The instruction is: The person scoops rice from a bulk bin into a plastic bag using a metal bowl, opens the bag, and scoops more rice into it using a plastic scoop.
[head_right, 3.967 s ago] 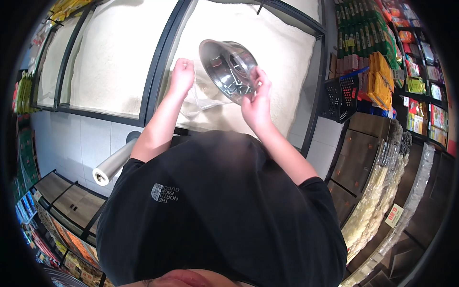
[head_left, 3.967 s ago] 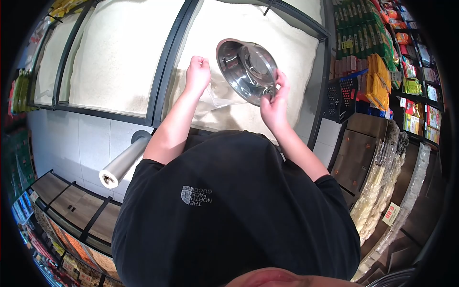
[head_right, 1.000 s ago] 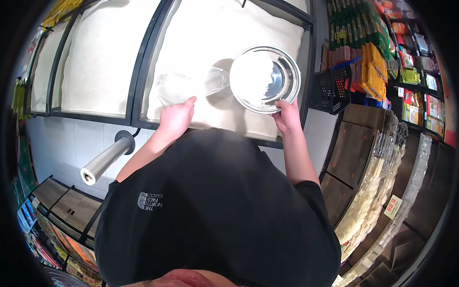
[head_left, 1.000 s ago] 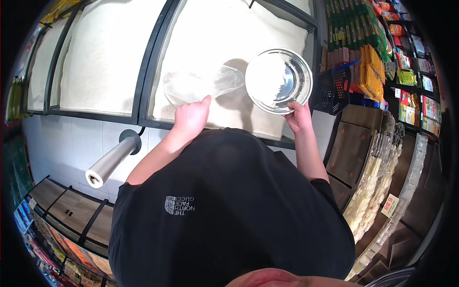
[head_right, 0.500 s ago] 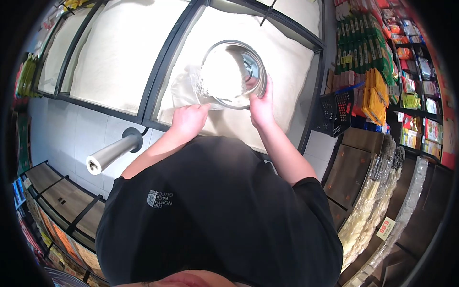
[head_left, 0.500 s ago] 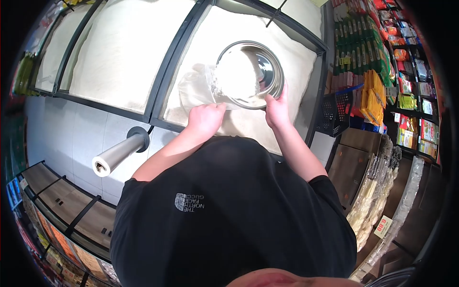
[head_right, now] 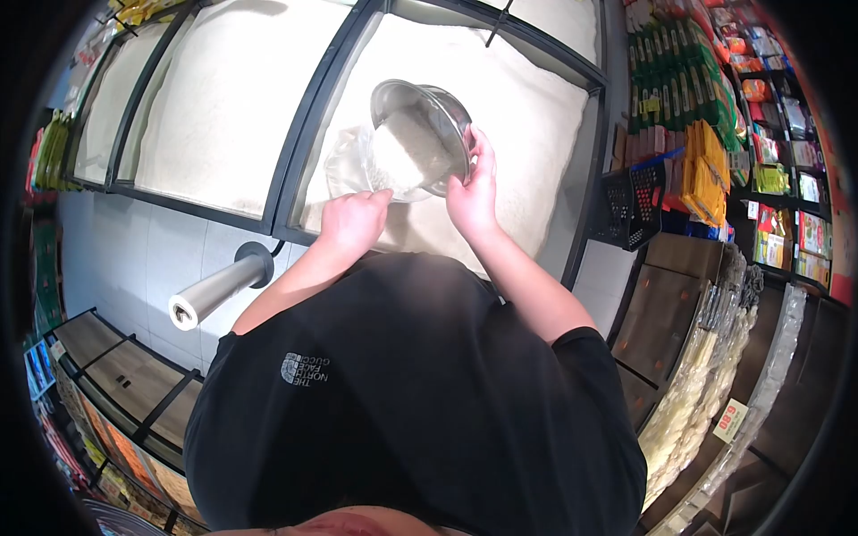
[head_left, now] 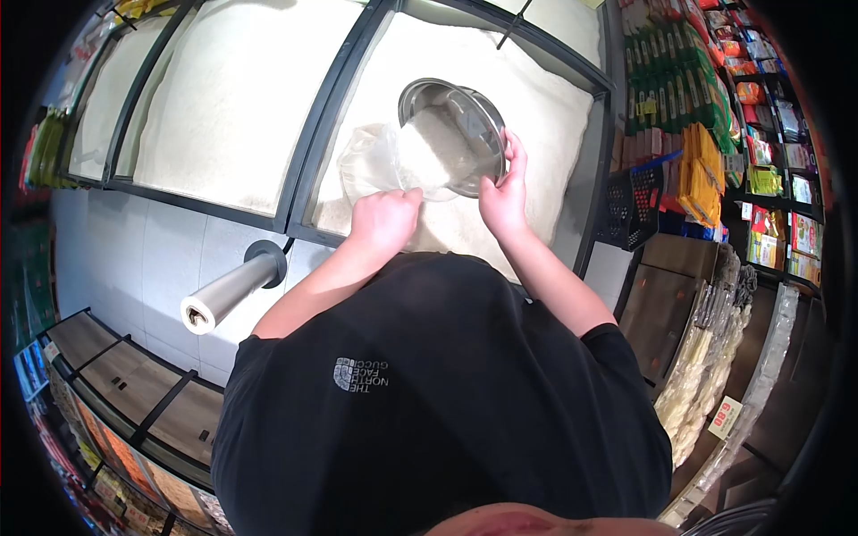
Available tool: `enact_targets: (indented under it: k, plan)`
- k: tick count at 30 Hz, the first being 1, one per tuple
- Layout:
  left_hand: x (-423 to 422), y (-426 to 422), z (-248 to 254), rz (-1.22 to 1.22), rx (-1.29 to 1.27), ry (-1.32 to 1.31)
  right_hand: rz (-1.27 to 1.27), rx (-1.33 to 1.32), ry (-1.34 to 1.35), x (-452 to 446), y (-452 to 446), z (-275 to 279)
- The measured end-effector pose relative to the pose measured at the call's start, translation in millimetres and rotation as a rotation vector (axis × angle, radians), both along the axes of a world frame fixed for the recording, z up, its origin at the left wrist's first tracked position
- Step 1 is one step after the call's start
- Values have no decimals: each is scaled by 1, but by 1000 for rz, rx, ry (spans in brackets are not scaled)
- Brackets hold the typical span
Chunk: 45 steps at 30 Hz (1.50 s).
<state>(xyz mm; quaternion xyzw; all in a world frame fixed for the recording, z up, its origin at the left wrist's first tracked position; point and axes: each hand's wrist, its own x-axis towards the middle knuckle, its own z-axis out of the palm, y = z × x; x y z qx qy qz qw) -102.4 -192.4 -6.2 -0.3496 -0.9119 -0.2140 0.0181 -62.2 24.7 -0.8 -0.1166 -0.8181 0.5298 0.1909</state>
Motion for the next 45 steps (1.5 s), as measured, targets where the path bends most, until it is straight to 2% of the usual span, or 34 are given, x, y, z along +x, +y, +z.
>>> enact_targets:
  k: [7,8,11,14,16,19,21,26,29,33,34,37,41,45]
  plan:
    - [0,-2,1,3,18,15,108,435,166,0,-2,3]
    - [0,-2,2,3,16,14,119,579,288,-3,-1,8]
    - [1,-4,0,-1,5,-5,142,633,319,-2,1,12]
    - [2,-6,2,-8,15,-23,17,548,290,5,11,13]
    - [3,-8,2,-12,18,-33,-105,284,132,19,28,3]
    - [6,-14,-1,-22,10,-47,-295,188,126,45,64,-6]
    - [7,-19,-3,-37,10,-50,-401,250,-24,72,104,-31]
    - [13,-29,-3,-32,96,-71,-468,372,-669,146,159,-68]
    - [16,-34,-7,10,136,-126,-237,552,-706,179,176,-81]
    - [18,-39,-14,126,134,-246,-264,543,-942,176,167,-79]
    - [17,-40,-21,125,166,-209,-232,527,-979,174,170,-79]
    - [17,-45,-27,203,180,-226,-117,666,-952,175,181,-92]
    - [15,-49,-26,281,36,-255,152,648,-868,178,201,-106]
    - [13,-37,-27,335,-88,-304,196,746,-929,171,199,-125]
